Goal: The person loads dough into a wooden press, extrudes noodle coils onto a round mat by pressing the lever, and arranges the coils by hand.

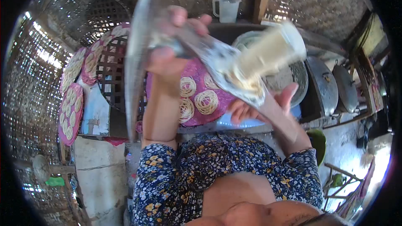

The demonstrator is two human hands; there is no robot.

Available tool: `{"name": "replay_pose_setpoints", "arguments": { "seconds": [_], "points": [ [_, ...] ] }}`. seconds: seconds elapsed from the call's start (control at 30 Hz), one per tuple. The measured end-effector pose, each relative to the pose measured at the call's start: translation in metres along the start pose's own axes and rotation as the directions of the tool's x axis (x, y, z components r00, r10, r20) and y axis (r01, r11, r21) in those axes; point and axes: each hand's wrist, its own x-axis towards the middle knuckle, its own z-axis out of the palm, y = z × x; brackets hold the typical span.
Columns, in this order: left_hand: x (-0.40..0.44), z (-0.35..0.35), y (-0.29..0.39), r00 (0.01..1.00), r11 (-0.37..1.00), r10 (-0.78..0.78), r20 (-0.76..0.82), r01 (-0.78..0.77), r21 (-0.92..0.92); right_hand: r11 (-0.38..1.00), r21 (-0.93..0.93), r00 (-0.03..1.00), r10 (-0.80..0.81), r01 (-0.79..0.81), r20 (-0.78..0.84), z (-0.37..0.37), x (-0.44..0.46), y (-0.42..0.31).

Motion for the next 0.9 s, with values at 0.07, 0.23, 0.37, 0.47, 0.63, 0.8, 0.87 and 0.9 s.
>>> {"name": "replay_pose_setpoints", "arguments": {
  "seconds": [0.07, 0.23, 0.37, 0.47, 0.63, 0.8, 0.87, 0.9],
  "points": [
    [0.003, 0.005, 0.004, 0.993, 0.994, -0.095, 0.064, 0.090, 0.066, 0.811, 0.583, 0.972, -0.096, -0.048, 0.213, 0.028, 0.021, 0.005],
    [-0.024, 0.009, 0.053, 0.707, 0.532, -0.460, -0.537, 0.703, 0.471, 0.853, 0.517, 0.997, -0.073, 0.063, -0.001, 0.005, 0.014, 0.000],
    [-0.101, -0.051, 0.051, 0.799, 0.475, -0.589, -0.124, 0.466, 0.746, 0.988, 0.043, 0.968, -0.138, 0.151, -0.212, 0.004, 0.033, -0.023],
    [-0.080, -0.015, 0.053, 0.756, 0.254, -0.583, -0.298, 0.518, 0.817, 0.845, -0.505, 0.906, -0.341, 0.177, -0.252, 0.018, 0.056, -0.040],
    [-0.059, 0.000, 0.057, 0.599, -0.395, -0.627, -0.497, 0.306, 0.866, 0.076, -0.982, 0.860, -0.497, 0.176, 0.116, 0.022, 0.072, -0.039],
    [-0.053, 0.007, 0.056, 0.700, -0.284, -0.454, -0.550, 0.472, 0.835, -0.263, -0.931, 0.803, -0.479, 0.254, 0.355, 0.035, 0.081, -0.038],
    [-0.060, 0.001, 0.050, 0.756, -0.243, -0.445, -0.480, 0.413, 0.877, -0.250, -0.945, 0.842, -0.446, 0.209, 0.305, 0.032, 0.084, -0.031],
    [-0.063, -0.001, 0.046, 0.782, -0.223, -0.441, -0.441, 0.381, 0.898, -0.245, -0.952, 0.859, -0.431, 0.184, 0.277, 0.029, 0.085, -0.027]
  ]
}}
